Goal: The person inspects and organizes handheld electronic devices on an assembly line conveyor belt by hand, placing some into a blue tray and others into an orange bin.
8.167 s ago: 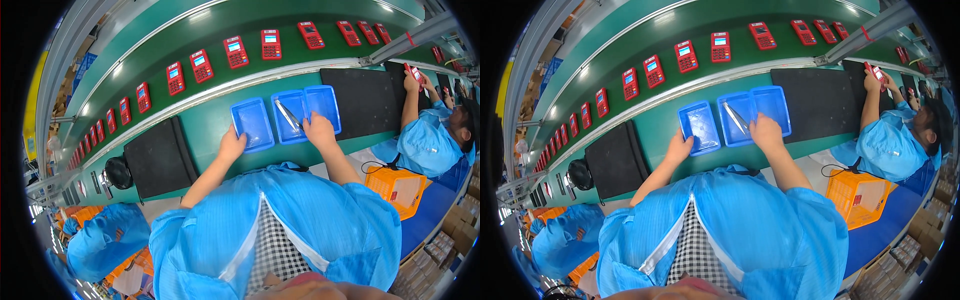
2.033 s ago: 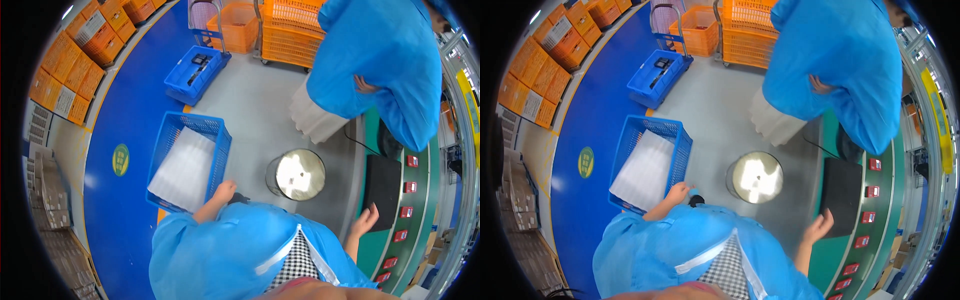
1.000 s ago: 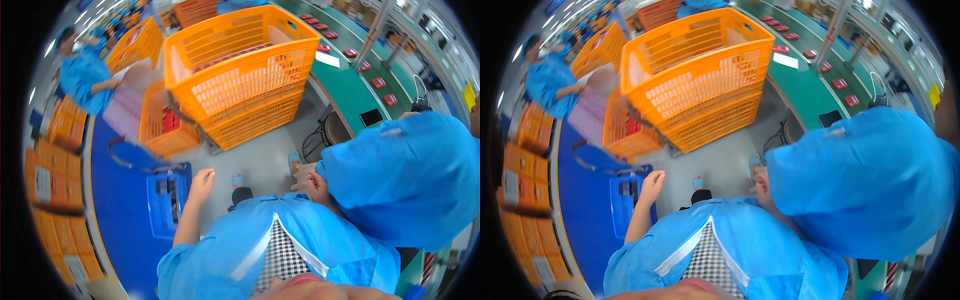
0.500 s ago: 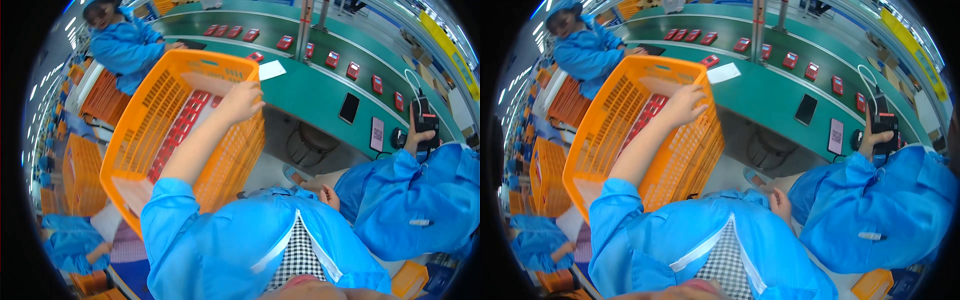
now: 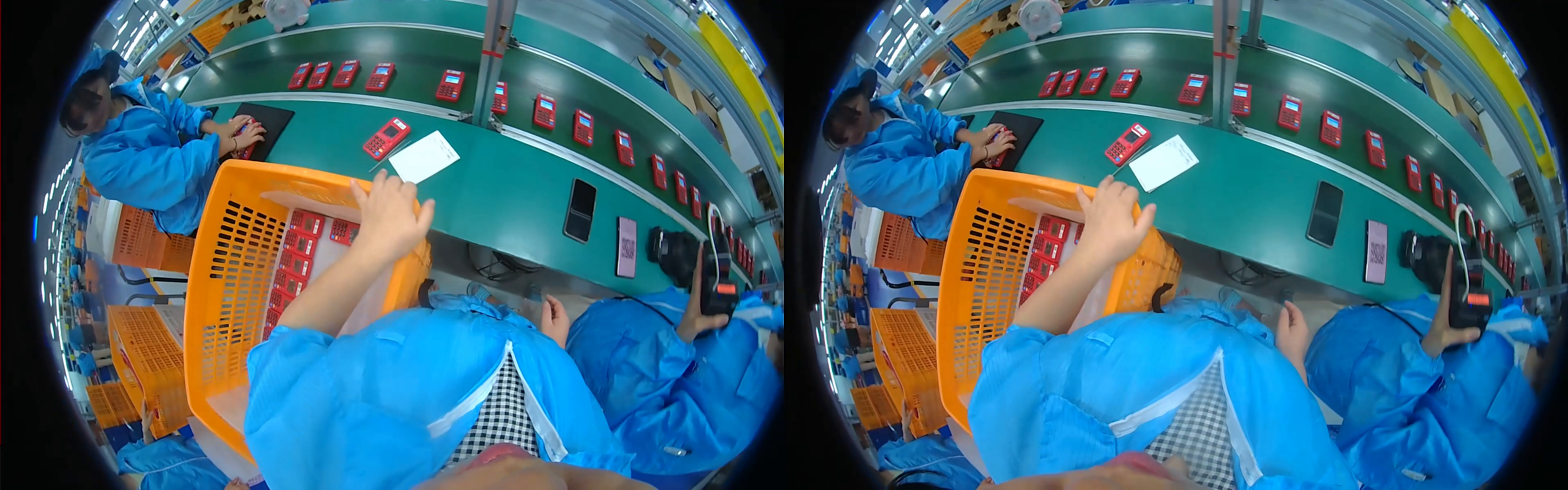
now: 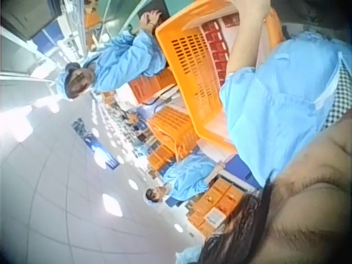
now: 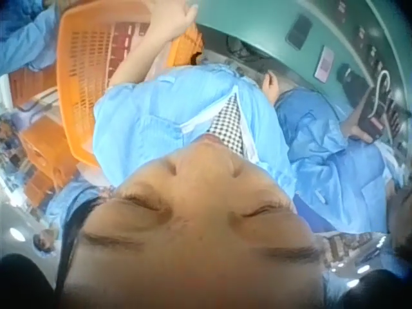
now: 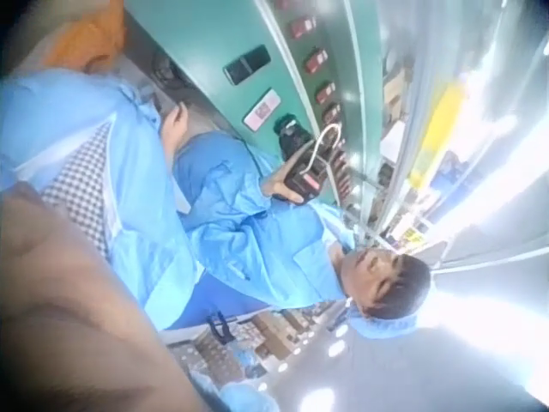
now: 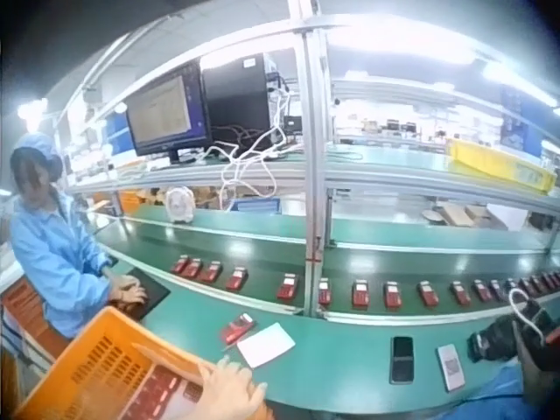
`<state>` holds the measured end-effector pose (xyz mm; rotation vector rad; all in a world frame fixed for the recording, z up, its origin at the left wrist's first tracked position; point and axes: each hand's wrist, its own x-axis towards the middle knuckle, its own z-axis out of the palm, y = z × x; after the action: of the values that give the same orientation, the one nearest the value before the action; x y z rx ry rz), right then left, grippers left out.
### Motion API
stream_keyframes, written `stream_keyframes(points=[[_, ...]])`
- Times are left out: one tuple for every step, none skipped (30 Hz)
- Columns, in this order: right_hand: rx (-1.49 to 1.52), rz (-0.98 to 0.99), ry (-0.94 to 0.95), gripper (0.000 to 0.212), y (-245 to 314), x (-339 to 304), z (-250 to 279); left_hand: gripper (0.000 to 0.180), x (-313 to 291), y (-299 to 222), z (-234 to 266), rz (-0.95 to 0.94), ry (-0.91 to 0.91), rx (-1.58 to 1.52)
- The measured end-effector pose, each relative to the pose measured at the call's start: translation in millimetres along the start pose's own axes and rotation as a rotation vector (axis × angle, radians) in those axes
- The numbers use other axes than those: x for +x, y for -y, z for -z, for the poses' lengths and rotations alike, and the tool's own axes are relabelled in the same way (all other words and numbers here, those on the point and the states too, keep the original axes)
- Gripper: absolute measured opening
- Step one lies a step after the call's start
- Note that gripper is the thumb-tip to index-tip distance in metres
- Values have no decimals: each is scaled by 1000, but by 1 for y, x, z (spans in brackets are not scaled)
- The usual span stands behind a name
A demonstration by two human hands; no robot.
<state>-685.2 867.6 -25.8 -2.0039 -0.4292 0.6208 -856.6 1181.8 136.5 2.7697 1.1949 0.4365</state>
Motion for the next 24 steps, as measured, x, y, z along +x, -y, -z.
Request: stream_keyframes(points=[[0, 83, -13, 28, 0, 18, -10, 31, 4, -1, 4, -31, 54, -24], [3, 163, -20, 27, 5, 32, -20, 29, 4, -1, 5, -60, 112, -45], [-130, 242, -21, 26, 16, 52, -27, 28, 4, 0, 2, -66, 67, -72], [-269, 320, -21, 24, 35, 74, -35, 28, 3, 3, 2, -40, 76, -77], [-306, 381, -14, 23, 48, 95, -45, 27, 2, 1, 2, -45, 62, -86], [-342, 446, -11, 21, 61, 116, -56, 27, 2, -1, 2, -51, 45, -96], [-357, 497, 11, 21, 68, 138, -68, 27, 4, -2, 2, -35, 48, -101], [-368, 546, 31, 20, 72, 158, -78, 26, 4, -1, 3, -48, 55, -125], [-429, 611, 82, 22, 78, 173, -87, 26, 4, 1, 3, -61, 63, -145], [-486, 680, 138, 23, 83, 185, -96, 26, 3, 3, 5, -43, 66, -136], [-480, 683, 156, 23, 85, 194, -101, 27, 2, 4, 7, -68, 32, -130], [-508, 709, 126, 28, 85, 203, -104, 29, 1, 5, 10, -94, -1, -125], [-536, 742, 99, 32, 85, 212, -107, 29, 2, 8, 15, -75, -1, -117], [-535, 745, 117, 32, 81, 220, -106, 28, 6, 11, 23, -95, 106, -155], [-611, 777, 79, 37, 73, 227, -104, 28, 11, 14, 29, -117, 215, -196], [-689, 806, 40, 42, 68, 232, -103, 28, 19, 20, 33, -104, 222, -198], [-687, 807, 60, 42, 69, 231, -103, 29, 29, 28, 38, 0, 378, -319], [-713, 776, 70, 44, 72, 229, -102, 30, 44, 37, 39, 102, 533, -442], [-744, 742, 75, 47, 75, 228, -101, 30, 64, 47, 36, 151, 595, -421], [-744, 732, 88, 47, 76, 229, -99, 30, 88, 58, 32, 200, 660, -395], [-741, 714, 97, 47, 76, 228, -99, 31, 108, 71, 19, 202, 659, -231], [-735, 699, 104, 47, 78, 229, -99, 32, 128, 83, 1, 200, 653, -64], [-736, 687, 112, 47, 78, 231, -100, 32, 151, 91, -18, 244, 661, -4], [-725, 681, 129, 47, 79, 231, -101, 32, 170, 99, -37, 289, 669, 58]])
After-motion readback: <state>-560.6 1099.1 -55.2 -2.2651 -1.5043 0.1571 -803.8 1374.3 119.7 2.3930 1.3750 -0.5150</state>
